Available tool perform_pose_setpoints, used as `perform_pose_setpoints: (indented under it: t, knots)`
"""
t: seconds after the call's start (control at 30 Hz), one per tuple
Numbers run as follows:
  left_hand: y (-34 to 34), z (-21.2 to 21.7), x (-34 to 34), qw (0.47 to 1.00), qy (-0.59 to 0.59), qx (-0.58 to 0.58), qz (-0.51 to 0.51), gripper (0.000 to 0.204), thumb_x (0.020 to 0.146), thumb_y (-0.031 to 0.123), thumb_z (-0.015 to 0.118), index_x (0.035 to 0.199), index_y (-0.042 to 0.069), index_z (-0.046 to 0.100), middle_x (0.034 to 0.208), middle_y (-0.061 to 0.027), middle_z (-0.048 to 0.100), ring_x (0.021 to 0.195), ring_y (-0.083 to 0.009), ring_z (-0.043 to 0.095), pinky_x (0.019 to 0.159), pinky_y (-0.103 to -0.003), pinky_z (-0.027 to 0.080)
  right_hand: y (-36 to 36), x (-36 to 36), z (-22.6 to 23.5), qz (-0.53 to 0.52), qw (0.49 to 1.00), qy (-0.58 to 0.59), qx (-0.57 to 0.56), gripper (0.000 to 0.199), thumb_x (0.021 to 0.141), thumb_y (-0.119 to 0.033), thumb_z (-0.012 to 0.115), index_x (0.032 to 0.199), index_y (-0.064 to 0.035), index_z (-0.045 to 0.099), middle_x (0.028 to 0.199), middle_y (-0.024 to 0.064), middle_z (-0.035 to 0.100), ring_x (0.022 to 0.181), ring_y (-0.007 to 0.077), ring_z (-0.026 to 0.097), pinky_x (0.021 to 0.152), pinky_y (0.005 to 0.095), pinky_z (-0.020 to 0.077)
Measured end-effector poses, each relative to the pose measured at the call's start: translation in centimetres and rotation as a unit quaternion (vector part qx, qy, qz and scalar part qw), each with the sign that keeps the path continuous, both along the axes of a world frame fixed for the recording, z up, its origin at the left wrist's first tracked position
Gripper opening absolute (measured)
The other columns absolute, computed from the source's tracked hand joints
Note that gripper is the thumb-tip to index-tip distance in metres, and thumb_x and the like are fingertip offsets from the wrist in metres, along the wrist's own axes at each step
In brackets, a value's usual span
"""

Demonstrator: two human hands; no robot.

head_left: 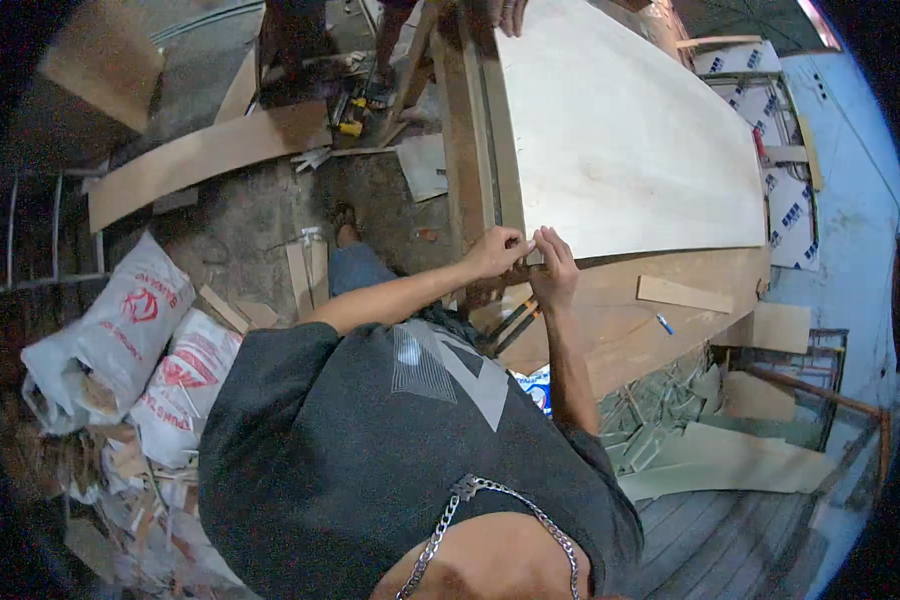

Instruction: The person holds and stabilizes a curved wood panel while another person uses a hand plane on the edge, and later uses pliers to pull a nail from the wood.

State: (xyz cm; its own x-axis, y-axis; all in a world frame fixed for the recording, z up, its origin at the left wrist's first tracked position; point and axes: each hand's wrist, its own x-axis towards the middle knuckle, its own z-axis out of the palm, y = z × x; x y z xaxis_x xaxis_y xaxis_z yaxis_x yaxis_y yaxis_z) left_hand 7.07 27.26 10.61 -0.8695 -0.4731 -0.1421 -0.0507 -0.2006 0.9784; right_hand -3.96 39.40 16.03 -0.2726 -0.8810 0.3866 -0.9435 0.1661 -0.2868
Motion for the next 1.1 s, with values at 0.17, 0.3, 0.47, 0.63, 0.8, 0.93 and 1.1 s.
perform_pose_setpoints:
  t: [0.17, 0.3, 0.47, 0.63, 0.8, 0.93, 1.1]
  knots:
    - [0.2, 0.2, 0.3, 0.996, -0.04, -0.075, 0.029, 0.041, 0.097, 0.04, 0.064, 0.089, 0.0, 0.069, 0.069, -0.0077, 0.068, 0.056, -0.0131, 0.065, 0.053, -0.031, 0.052, 0.1, 0.6, 0.0, -0.013, 0.999, -0.006, 0.033, 0.059, 0.071, 0.004, 0.068, 0.129, -0.0059, 0.06, 0.13, 0.0147, 0.062, 0.123, 0.0341, 0.059, 0.1, 0.0434, 0.0519]
    - [-0.4, -0.3, 0.6, 0.998, -0.054, -0.023, -0.004, 0.04, 0.097, 0.039, 0.064, 0.089, 0.0, 0.069, 0.066, -0.0072, 0.068, 0.056, -0.0129, 0.065, 0.052, -0.03, 0.052, 1.9, 2.7, -0.5, -0.103, 0.992, -0.064, 0.02, 0.061, 0.074, -0.002, 0.073, 0.133, -0.0063, 0.057, 0.13, 0.0171, 0.059, 0.122, 0.0369, 0.055, 0.104, 0.0467, 0.0466]
    - [-0.5, -1.0, 0.6, 0.997, -0.051, -0.057, 0.006, 0.038, 0.096, 0.03, 0.065, 0.082, -0.006, 0.066, 0.064, -0.0123, 0.066, 0.056, -0.0174, 0.068, 0.053, -0.035, 0.052, 5.9, 5.4, -1.6, -0.174, 0.981, -0.085, -0.004, 0.061, 0.077, -0.01, 0.078, 0.134, -0.0059, 0.056, 0.13, 0.0186, 0.059, 0.122, 0.0393, 0.055, 0.103, 0.0474, 0.0453]
    - [-0.4, -0.7, 0.3, 0.996, -0.062, -0.064, 0.018, 0.039, 0.095, 0.03, 0.066, 0.077, -0.005, 0.067, 0.058, -0.0095, 0.064, 0.053, -0.0154, 0.066, 0.051, -0.034, 0.05, 5.6, 5.2, -1.9, -0.164, 0.983, -0.08, -0.009, 0.072, 0.076, -0.009, 0.077, 0.142, -0.0071, 0.05, 0.138, 0.0196, 0.053, 0.127, 0.0393, 0.05, 0.107, 0.0499, 0.0407]
    - [-0.8, -0.7, 0.1, 0.992, -0.045, -0.115, 0.023, 0.046, 0.094, 0.044, 0.066, 0.078, 0.0, 0.069, 0.058, -0.006, 0.063, 0.054, -0.0136, 0.064, 0.055, -0.035, 0.05, 3.8, 3.8, -1.2, -0.129, 0.991, -0.039, -0.024, 0.062, 0.08, -0.009, 0.074, 0.138, -0.0046, 0.052, 0.135, 0.0212, 0.055, 0.122, 0.0403, 0.053, 0.104, 0.0481, 0.0434]
    - [-1.2, -1.1, 0.0, 0.99, -0.043, -0.133, 0.005, 0.043, 0.094, 0.041, 0.067, 0.08, 0.0, 0.07, 0.058, -0.006, 0.063, 0.056, -0.0127, 0.063, 0.055, -0.034, 0.048, 5.5, 4.2, -3.0, -0.242, 0.963, -0.089, -0.082, 0.037, 0.083, -0.009, 0.063, 0.119, -0.0008, 0.057, 0.109, 0.024, 0.058, 0.102, 0.0427, 0.056, 0.091, 0.0502, 0.0462]
    - [-1.5, -1.1, 0.1, 0.988, -0.045, -0.148, -0.002, 0.037, 0.094, 0.032, 0.067, 0.079, -0.001, 0.071, 0.062, -0.007, 0.066, 0.056, -0.0112, 0.06, 0.054, -0.033, 0.047, 10.1, 7.1, -7.2, -0.374, 0.908, -0.186, 0.05, 0.041, 0.079, -0.019, 0.072, 0.114, -0.0041, 0.058, 0.105, 0.0239, 0.058, 0.099, 0.0435, 0.057, 0.085, 0.0509, 0.0474]
